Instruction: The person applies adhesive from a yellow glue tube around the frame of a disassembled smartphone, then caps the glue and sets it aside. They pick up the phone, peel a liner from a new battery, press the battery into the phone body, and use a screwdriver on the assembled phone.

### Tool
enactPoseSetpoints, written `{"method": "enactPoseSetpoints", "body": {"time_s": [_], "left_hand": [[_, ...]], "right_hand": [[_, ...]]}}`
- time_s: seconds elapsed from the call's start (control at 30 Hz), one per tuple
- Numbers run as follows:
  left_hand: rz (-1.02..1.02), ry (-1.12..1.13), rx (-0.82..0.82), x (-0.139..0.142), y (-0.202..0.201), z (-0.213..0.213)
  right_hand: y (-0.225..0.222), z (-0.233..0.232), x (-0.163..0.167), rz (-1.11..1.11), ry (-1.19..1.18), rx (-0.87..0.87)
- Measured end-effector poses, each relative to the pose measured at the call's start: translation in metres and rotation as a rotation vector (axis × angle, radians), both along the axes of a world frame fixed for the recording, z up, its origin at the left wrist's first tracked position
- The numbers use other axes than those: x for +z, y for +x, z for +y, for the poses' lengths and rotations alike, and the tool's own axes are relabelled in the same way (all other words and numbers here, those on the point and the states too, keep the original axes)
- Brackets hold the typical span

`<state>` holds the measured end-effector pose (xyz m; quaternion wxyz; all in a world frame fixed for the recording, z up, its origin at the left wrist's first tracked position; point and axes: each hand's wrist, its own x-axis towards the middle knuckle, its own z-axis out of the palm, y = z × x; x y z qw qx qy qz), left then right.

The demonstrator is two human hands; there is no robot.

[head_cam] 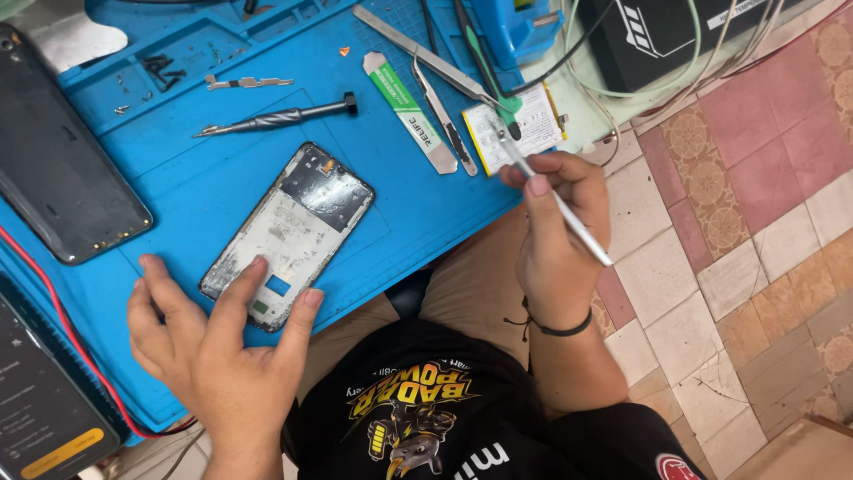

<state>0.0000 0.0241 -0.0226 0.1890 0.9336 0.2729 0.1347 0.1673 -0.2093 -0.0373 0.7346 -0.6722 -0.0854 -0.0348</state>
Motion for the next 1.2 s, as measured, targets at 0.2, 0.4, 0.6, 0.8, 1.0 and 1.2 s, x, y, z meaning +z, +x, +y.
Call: {"method": "enactPoseSetpoints", "body": {"time_s": [0.2, 0.4, 0.6, 0.8, 1.0, 1.2], "left_hand": [[0.005, 0.009, -0.004, -0.001, -0.002, -0.001], [-0.010, 0.011, -0.012, -0.002, -0.003, 0.001], [-0.002, 0.008, -0.009, -0.002, -0.006, 0.001], [-0.006, 0.009, -0.005, -0.001, -0.002, 0.001], [-0.076, 0.042, -0.018, 0.002, 0.004, -0.005], [-0.141, 0.039, -0.017, 0.006, 0.010, -0.011]], "right_hand": [[-0.013, -0.057, -0.002, -0.159, -0.214, -0.136], [-0.023, -0.077, -0.024, -0.126, -0.402, -0.152], [-0.029, -0.083, -0.029, -0.245, -0.432, -0.159], [-0.030, -0.088, -0.028, -0.227, -0.402, -0.151], [-0.033, -0.085, 0.011, -0.020, -0.425, -0.098], [0.011, -0.053, 0.090, -0.062, -0.943, 0.285]]}}
